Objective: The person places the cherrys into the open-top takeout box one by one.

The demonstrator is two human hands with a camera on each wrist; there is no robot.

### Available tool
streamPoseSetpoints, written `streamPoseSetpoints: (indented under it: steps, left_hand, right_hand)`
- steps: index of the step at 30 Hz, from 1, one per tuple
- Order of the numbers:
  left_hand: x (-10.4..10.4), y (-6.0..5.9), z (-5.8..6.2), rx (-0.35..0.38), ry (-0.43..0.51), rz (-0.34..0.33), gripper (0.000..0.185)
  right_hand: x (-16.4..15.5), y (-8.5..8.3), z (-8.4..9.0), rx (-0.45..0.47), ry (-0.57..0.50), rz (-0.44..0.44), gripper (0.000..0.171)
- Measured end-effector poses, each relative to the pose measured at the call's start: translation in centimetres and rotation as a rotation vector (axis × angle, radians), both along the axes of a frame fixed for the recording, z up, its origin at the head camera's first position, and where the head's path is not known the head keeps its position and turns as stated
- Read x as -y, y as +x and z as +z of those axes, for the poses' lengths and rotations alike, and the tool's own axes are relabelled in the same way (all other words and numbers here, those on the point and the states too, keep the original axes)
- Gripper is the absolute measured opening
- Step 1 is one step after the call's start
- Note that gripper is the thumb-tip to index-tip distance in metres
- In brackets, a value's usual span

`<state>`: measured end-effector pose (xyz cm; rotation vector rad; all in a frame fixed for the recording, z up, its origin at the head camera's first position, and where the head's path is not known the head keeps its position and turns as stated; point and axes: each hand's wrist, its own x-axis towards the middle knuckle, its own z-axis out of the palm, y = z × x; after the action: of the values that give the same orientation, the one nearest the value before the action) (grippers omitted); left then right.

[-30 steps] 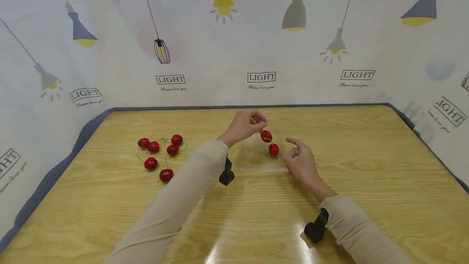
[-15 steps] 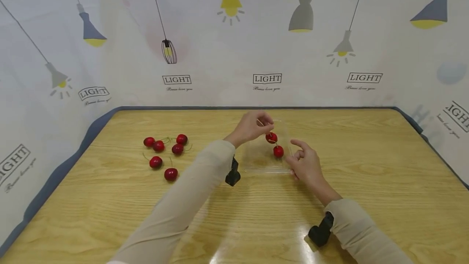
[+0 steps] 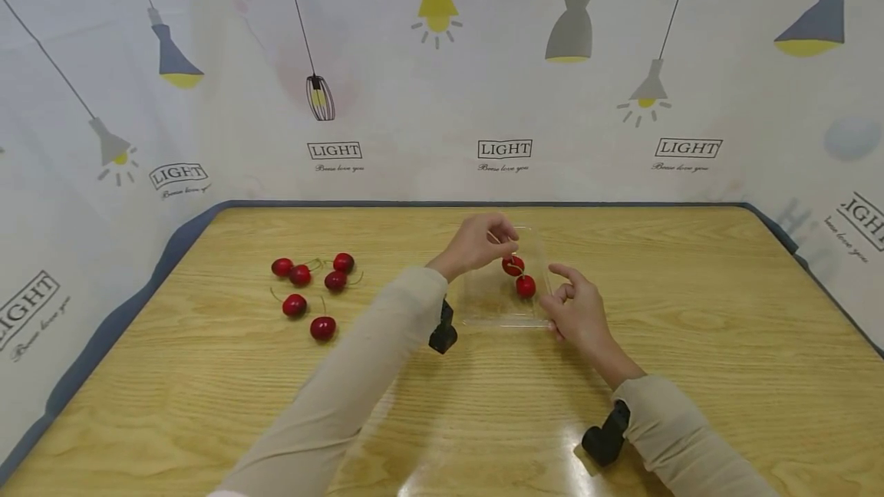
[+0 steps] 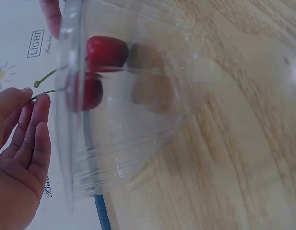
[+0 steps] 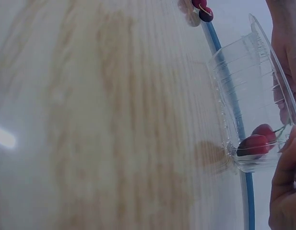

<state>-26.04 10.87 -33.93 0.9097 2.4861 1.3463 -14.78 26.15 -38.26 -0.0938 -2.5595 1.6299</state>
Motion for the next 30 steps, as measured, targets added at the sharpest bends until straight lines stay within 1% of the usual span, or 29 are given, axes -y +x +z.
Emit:
streamPoseSetpoints:
  steps: [12,19,26,30]
  left_hand:
    - [-0.14,0.13,-0.25,0.014,-0.029,-0.007,0.01]
    - [0.02,0.01,-0.54,0.046,-0.041,-0.006,0.009]
    - [0.29,0.0,-0.9,0.084,-0.041,0.009,0.009]
    - [0.39,-0.02,-1.0,0.083,-0.039,0.005,0.008]
  right_hand:
    - [0.08,-0.02,0.05,0.003,-0.003,-0.004,0.052]
    - [0.11,-0.02,-0.03,0.002,-0.001,-0.007,0.052]
    - [0.11,-0.01,-0.07,-0.006,-0.019,-0.004,0.052]
    - [0.09,0.03,-0.05,-0.01,-0.022,-0.004,0.052]
